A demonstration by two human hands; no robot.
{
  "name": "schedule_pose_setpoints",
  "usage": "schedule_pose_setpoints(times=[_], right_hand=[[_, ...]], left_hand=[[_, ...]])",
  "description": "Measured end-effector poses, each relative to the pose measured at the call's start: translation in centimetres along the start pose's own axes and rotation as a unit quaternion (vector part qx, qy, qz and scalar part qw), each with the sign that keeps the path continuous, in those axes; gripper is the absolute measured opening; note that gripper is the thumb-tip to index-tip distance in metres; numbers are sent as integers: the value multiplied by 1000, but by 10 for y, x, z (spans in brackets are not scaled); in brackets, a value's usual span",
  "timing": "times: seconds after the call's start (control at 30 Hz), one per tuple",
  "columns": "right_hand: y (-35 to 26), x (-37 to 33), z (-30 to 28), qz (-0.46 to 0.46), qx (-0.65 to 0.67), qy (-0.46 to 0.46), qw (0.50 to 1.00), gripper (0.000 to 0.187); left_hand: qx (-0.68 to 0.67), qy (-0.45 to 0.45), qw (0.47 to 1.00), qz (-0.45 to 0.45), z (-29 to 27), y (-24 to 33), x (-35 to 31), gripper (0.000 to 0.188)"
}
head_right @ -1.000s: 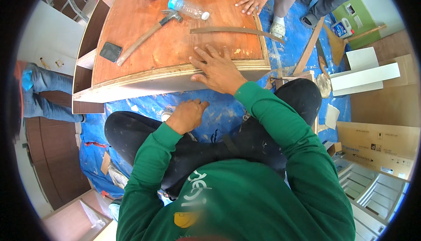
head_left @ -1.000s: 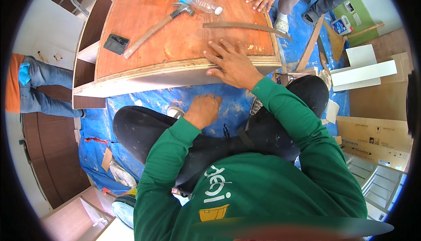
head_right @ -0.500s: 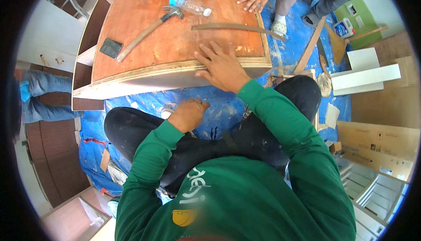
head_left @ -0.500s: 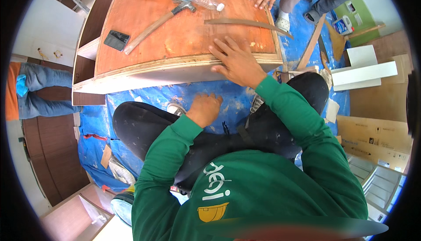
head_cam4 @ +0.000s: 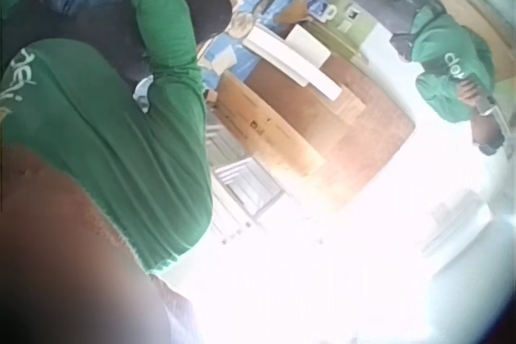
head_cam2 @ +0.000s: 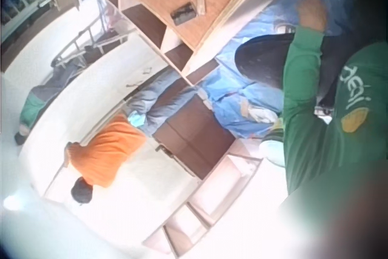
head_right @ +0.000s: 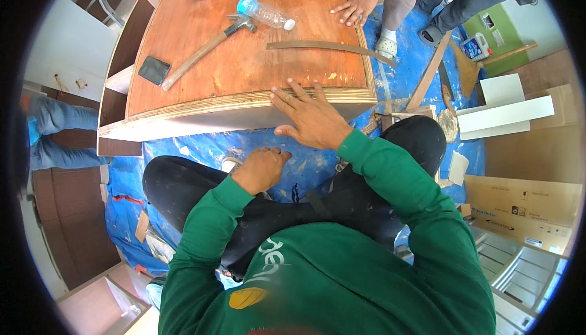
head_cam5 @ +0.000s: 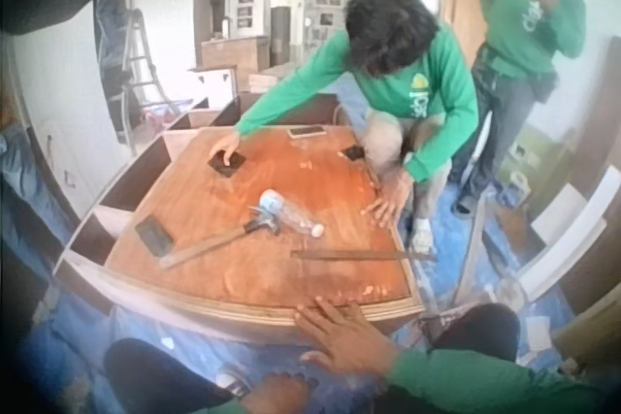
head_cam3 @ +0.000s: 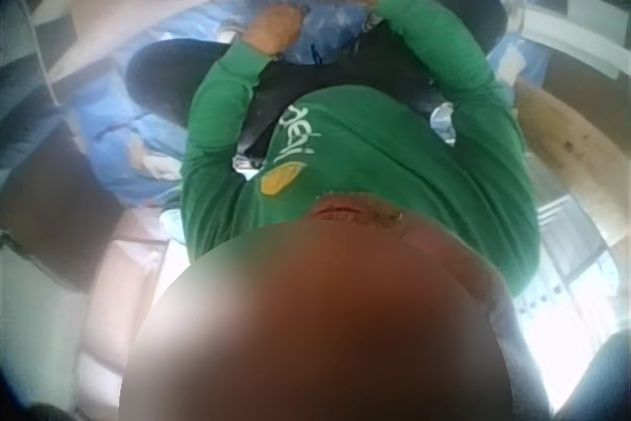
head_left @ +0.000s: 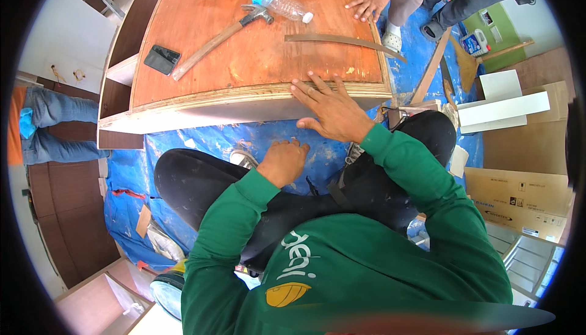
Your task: The person is assembling a wooden cabinet by attaching a thin wooden strip to the edge of a tabletop. They use their hands to align and press the strip into place while other workers are visible in the background.
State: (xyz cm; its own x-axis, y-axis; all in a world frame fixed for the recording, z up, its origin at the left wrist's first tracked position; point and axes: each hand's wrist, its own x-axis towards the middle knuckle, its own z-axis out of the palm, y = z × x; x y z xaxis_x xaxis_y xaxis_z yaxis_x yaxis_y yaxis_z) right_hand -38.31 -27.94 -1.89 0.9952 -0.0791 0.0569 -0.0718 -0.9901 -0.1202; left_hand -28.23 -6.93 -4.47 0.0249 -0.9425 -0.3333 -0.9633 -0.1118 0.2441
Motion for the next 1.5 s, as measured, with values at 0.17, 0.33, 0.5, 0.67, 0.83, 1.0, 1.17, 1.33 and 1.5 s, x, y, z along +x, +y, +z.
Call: schedule_pose_setpoints(times=[0.17, 0.33, 0.5, 0.67, 0.83, 1.0, 1.17, 1.33, 1.5], right_hand=[[-7, 24, 11, -1, 21, 41, 999, 92], [3, 2, 1, 0, -14, -1, 1000, 96], [-2, 23, 4, -24, 17, 56, 998, 101], [10, 15, -3, -61, 12, 14, 998, 104], [32, 7, -19, -104, -49, -28, 993, 106], [30, 35, -5, -133, -24, -7, 991, 108], [59, 11, -22, -154, -66, -48, 985, 111], [66, 22, -15, -192, -48, -36, 980, 113], [56, 37, -6, -195, -28, -7, 980, 115]], left_hand=[[1, 8, 1000, 3, -3, -2, -3, 45], [3, 15, 1000, -8, 1, -4, -9, 45], [19, 48, 999, -6, -2, 0, -8, 45], [13, 27, 1000, -7, 2, 4, -17, 42], [-16, 24, 999, -14, 5, 2, -13, 38], [-12, -2, 1000, -28, 9, -13, 1, 33], [-32, 40, 998, -42, 3, -16, 2, 35], [-7, 19, 999, -48, 6, -8, 6, 37], [-18, -36, 999, -36, 12, -5, 16, 39]])
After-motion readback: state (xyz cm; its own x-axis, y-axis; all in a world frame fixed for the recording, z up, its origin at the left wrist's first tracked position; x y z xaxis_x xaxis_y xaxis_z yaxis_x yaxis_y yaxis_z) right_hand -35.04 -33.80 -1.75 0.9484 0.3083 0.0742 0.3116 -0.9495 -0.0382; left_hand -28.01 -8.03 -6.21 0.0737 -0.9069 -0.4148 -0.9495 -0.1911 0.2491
